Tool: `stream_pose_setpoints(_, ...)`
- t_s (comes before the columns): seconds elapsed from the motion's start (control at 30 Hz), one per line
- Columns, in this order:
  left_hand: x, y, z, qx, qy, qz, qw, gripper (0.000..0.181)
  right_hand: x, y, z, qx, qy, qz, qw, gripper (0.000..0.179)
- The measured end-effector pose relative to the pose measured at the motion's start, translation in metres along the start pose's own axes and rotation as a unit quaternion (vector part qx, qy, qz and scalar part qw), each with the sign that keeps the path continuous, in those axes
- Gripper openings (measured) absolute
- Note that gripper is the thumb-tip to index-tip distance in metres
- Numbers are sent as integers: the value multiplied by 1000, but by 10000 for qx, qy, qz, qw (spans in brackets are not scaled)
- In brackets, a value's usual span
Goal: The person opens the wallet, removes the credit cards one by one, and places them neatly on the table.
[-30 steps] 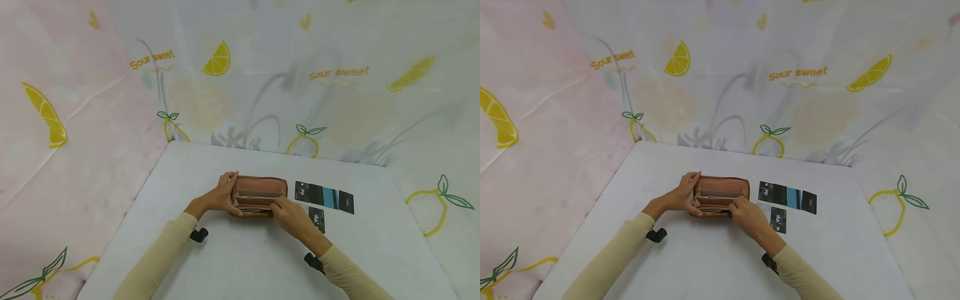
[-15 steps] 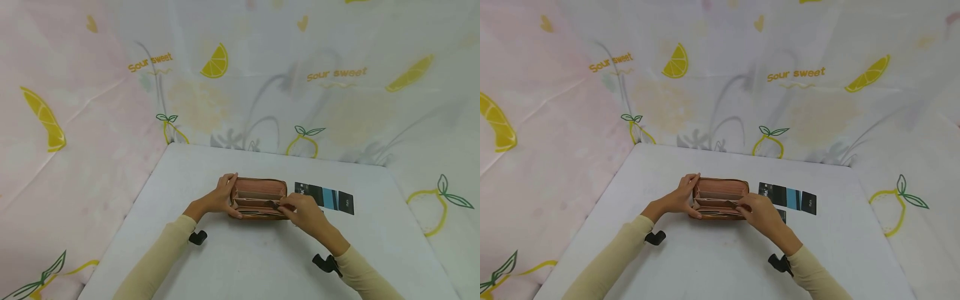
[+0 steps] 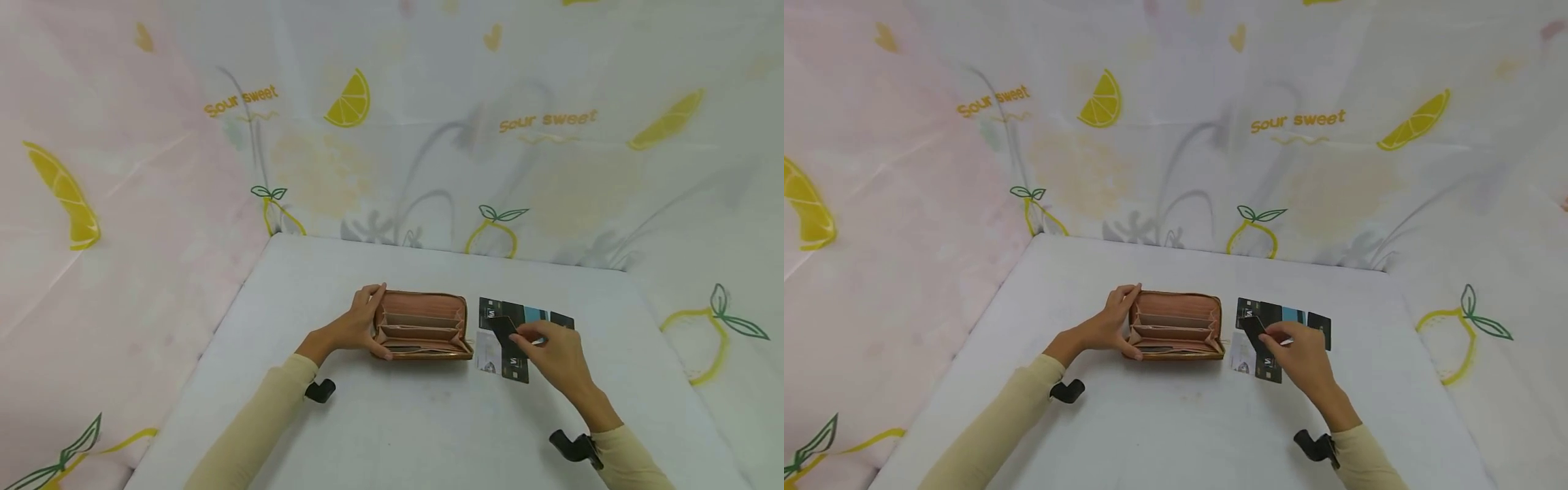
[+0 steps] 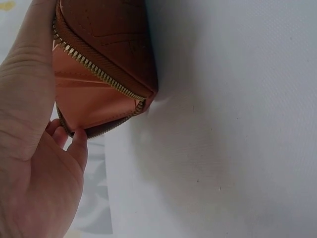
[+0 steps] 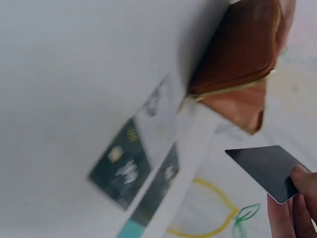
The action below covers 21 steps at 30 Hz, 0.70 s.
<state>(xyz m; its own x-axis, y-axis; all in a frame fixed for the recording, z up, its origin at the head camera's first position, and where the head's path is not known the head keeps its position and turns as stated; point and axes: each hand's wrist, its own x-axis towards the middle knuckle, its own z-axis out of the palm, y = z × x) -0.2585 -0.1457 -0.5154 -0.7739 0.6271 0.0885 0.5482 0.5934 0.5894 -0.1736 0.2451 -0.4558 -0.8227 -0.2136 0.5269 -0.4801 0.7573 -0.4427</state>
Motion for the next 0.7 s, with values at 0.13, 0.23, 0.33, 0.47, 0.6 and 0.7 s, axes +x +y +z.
stream_pose_setpoints(0.13,-2,-1,-1,-11,108,27,9999,146,-16,19,-6,-314,4,483,9983,15)
stream_pose_setpoints(0.23,-2,-1,0,-36,115,78,9999,146,-29,32,-13,-508,-17,856,9950,14)
stream_pose_setpoints(0.33,-3,0,0,-37,54,31,10000,146,-39,44,-19,-523,-169,1280,9903,15)
stream_pose_setpoints(0.47,-3,1,0,-11,35,-33,10000,146,-47,61,-26,-368,-613,2078,9756,24)
stream_pose_setpoints(0.6,-2,2,-1,7,75,-6,10000,146,-54,77,-28,-164,-1061,2793,9542,37)
stream_pose_setpoints(0.7,-2,2,-1,-2,83,35,10000,146,-58,86,-27,96,-1211,3311,9357,43)
